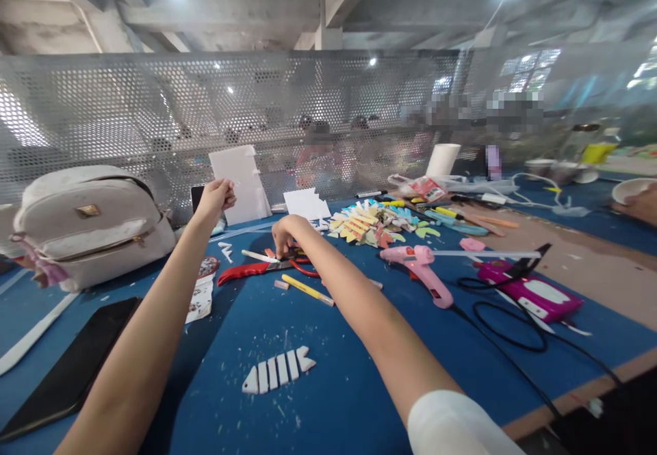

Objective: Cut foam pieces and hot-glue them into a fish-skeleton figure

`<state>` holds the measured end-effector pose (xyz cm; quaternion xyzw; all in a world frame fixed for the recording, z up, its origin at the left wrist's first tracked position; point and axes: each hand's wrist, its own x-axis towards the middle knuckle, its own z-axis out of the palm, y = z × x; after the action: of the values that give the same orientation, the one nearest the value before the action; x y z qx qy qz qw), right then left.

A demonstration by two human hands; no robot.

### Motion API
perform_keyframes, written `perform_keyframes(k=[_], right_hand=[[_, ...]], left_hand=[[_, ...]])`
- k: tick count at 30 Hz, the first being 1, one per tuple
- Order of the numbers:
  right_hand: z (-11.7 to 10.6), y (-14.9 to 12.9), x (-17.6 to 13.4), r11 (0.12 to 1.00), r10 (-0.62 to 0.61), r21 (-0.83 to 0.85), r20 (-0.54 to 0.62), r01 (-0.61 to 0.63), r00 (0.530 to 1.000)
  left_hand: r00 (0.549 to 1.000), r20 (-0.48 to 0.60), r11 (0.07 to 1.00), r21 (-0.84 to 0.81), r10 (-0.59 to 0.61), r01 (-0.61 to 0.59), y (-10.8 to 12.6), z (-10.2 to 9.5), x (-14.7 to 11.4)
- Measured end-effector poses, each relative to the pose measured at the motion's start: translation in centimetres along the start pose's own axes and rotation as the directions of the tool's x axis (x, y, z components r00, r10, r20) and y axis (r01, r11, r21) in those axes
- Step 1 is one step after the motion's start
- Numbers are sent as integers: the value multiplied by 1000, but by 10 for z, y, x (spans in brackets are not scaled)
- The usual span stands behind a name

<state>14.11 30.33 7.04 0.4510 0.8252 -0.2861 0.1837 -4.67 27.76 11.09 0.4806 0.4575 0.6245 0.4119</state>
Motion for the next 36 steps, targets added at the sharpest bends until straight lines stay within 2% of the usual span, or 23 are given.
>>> perform_keyframes(k=[6, 11, 14, 19, 22, 26, 29, 32, 36], right_hand=[[-3, -1, -7, 997, 19, -68, 7, -18, 1000], [-6, 3, -10, 997, 2, -79, -45, -5, 999], [-5, 6, -9, 999, -4, -51, -66, 0, 998], [-2, 9, -9, 999, -39, 27, -134, 43, 990], [-6, 7, -12, 982, -138, 95, -216, 161, 967], [-12, -1, -20, 893, -322, 185, -377, 411, 868], [-13, -7, -26, 800, -423, 231, -438, 554, 793], [-12, -7, -28, 760, -452, 263, -443, 594, 774], [-14, 1, -24, 776, -388, 294, -476, 558, 789]], left_hand=[[989, -127, 996, -37, 71, -76, 3, -2, 0], [948, -275, 981, -56, 163, -185, 14, -15, 2], [933, -303, 974, -54, 193, -219, 22, -22, 1], [965, -203, 985, -16, 165, -171, 25, -23, -3], [987, -102, 992, 38, 125, -122, 22, -17, -6], [996, 32, 988, 124, 84, -87, 16, -7, -12], [991, 111, 982, 170, 70, -88, 15, -1, -15], [987, 148, 976, 194, 67, -95, 17, 1, -17], [986, 154, 972, 212, 69, -102, 20, 1, -19]])
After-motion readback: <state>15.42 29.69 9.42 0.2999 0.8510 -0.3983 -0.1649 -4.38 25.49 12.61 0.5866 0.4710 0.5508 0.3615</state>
